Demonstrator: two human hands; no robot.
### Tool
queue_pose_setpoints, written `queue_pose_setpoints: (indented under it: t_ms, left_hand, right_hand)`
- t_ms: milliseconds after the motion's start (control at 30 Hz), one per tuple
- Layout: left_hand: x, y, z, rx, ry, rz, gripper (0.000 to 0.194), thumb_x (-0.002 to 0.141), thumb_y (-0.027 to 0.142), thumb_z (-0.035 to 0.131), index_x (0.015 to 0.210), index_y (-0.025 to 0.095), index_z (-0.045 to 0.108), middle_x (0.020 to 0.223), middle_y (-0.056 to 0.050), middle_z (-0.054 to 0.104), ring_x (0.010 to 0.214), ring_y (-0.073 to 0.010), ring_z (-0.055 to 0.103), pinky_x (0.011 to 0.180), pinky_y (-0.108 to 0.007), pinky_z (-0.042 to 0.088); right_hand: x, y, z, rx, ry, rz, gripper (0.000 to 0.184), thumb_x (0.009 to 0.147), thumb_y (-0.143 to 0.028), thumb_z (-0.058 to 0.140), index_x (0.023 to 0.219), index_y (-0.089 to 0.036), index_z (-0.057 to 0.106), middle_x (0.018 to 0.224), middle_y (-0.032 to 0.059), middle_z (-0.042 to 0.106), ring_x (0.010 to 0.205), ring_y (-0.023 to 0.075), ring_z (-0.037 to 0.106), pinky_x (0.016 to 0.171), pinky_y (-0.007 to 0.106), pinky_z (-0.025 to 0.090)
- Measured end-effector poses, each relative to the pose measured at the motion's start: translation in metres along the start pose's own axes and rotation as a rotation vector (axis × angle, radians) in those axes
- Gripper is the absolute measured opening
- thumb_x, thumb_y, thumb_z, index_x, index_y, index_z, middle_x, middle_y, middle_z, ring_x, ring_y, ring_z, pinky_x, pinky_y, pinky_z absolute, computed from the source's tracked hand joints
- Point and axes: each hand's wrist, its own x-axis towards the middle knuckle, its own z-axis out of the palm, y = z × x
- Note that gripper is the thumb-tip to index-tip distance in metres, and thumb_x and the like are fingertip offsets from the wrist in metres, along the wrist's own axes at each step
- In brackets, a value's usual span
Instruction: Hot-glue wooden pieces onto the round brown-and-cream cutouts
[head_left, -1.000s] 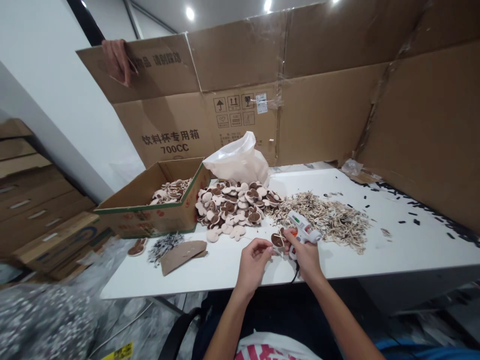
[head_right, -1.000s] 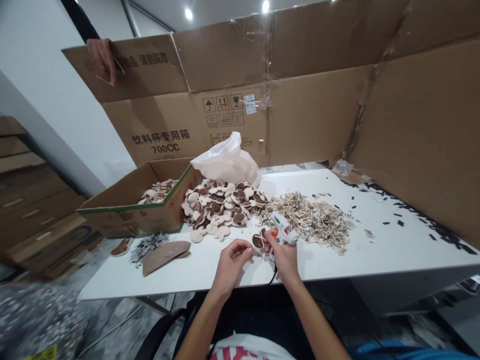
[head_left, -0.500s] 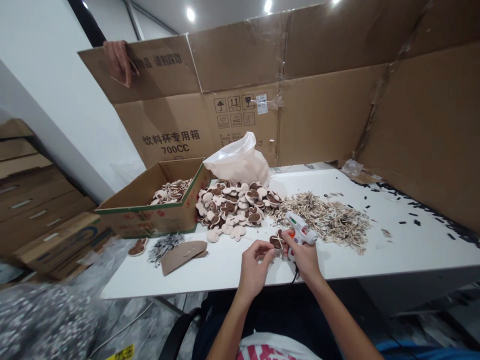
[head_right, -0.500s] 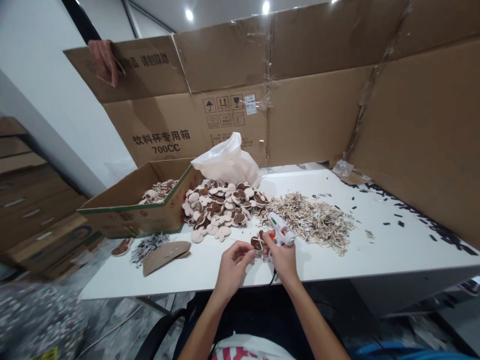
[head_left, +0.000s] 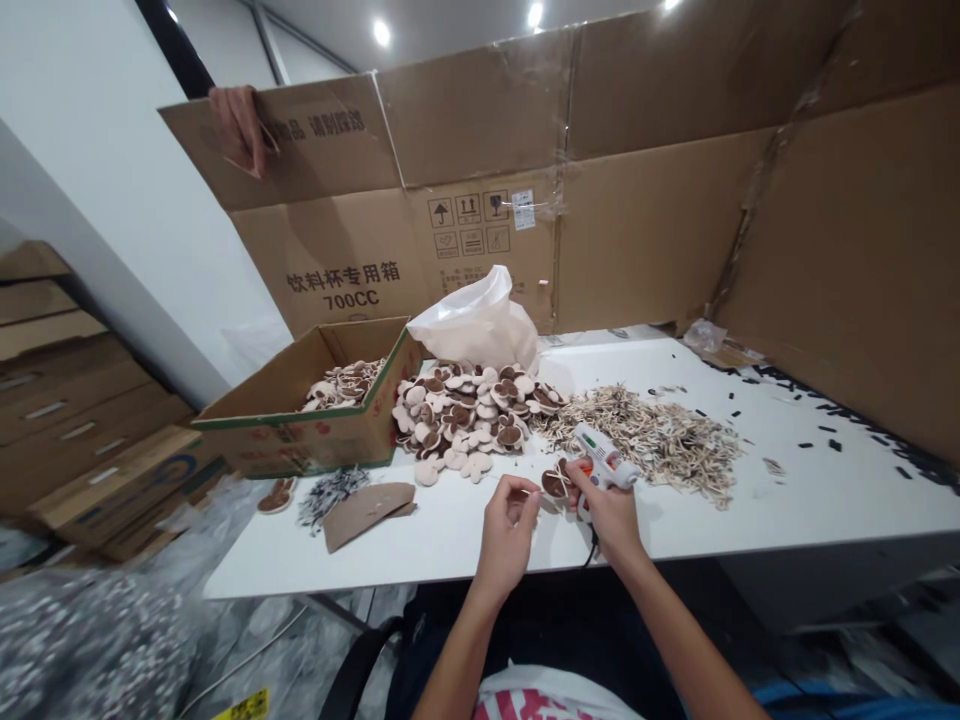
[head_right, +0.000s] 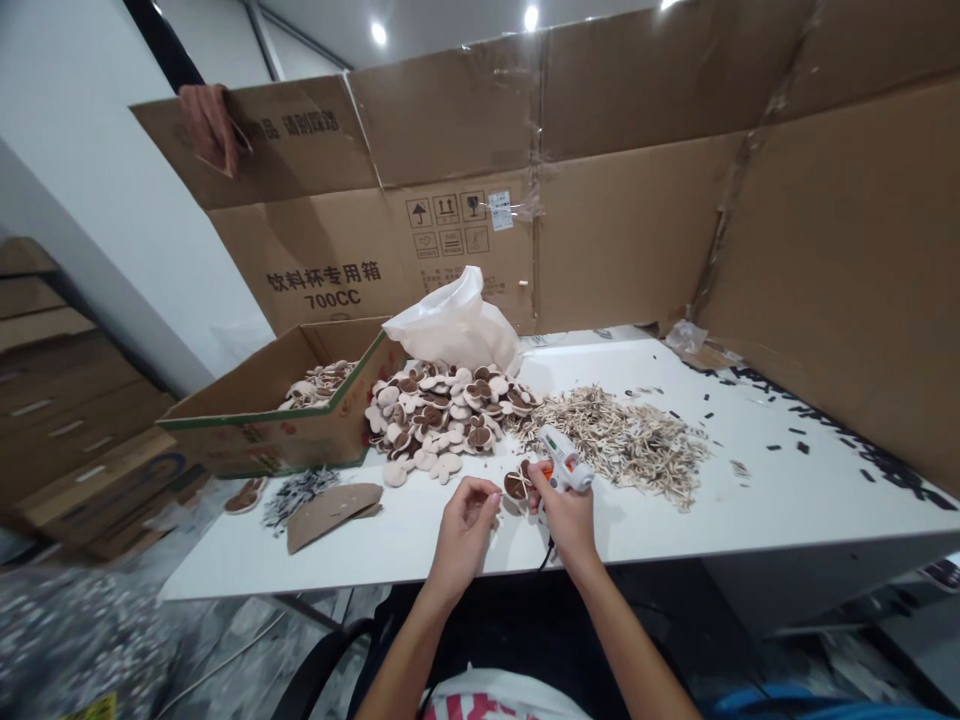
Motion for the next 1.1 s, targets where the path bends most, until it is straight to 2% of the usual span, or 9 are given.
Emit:
queue_pose_setpoints:
  t_ms: [233, 467, 667, 900, 1100]
  left_hand:
    - [0.0008, 0.0037, -0.001, -0.073, 0.045, -0.025, 0.029, 0.09, 0.046, 0.072, 0.093, 0.019, 0.062, 0.08, 0.0, 0.061, 0.067, -0.0127, 0.055, 0.066, -0.023, 0.044]
    - [0.0006, 0.0079, -0.0004, -0.089, 0.025, -0.034, 0.031, 0.086, 0.047, 0.076, 0.093, 0.019, 0.067, 0.082, -0.002, 0.063, 0.072, -0.0139, 0.057, 0.067, -0.023, 0.045]
    - [0.0, 0.0086, -0.0012, -0.041, -0.001, -0.028, 0.029, 0.089, 0.047, 0.073, 0.094, 0.019, 0.067, 0.072, 0.001, 0.057, 0.068, -0.0139, 0.053, 0.065, -0.023, 0.043]
    - [0.0013, 0.0069, -0.0029, 0.035, 0.049, 0.031, 0.028, 0.088, 0.047, 0.073, 0.092, 0.019, 0.069, 0.093, -0.006, 0.067, 0.086, -0.0198, 0.062, 0.078, -0.027, 0.048]
    - [-0.0005, 0.0069, -0.0025, -0.044, 0.023, -0.031, 0.027, 0.09, 0.046, 0.072, 0.094, 0.02, 0.066, 0.07, 0.001, 0.059, 0.071, -0.0149, 0.056, 0.068, -0.023, 0.043]
  right_hand:
    - [-0.0008, -0.002, 0.0001, 0.016, -0.015, -0.012, 0.041, 0.07, -0.051, 0.088, 0.084, -0.02, 0.065, 0.058, -0.0027, 0.065, 0.043, 0.015, 0.055, 0.043, 0.027, 0.046]
    - [0.0, 0.0009, -0.0005, 0.018, -0.01, -0.006, 0.042, 0.07, -0.053, 0.087, 0.085, -0.02, 0.065, 0.057, -0.0036, 0.063, 0.044, 0.0159, 0.056, 0.043, 0.027, 0.046]
    - [-0.0023, -0.0059, 0.0011, 0.0, 0.003, -0.011, 0.042, 0.07, -0.052, 0.088, 0.082, -0.019, 0.064, 0.058, -0.0018, 0.064, 0.042, 0.0152, 0.054, 0.042, 0.027, 0.044]
    - [-0.0011, -0.0029, 0.0008, 0.014, 0.013, -0.002, 0.041, 0.069, -0.05, 0.089, 0.083, -0.02, 0.064, 0.057, -0.0028, 0.064, 0.042, 0.015, 0.054, 0.041, 0.026, 0.045]
    - [-0.0012, -0.0026, 0.0003, 0.019, 0.004, -0.028, 0.039, 0.071, -0.049, 0.087, 0.081, -0.019, 0.065, 0.057, -0.0029, 0.063, 0.042, 0.0147, 0.055, 0.041, 0.026, 0.045]
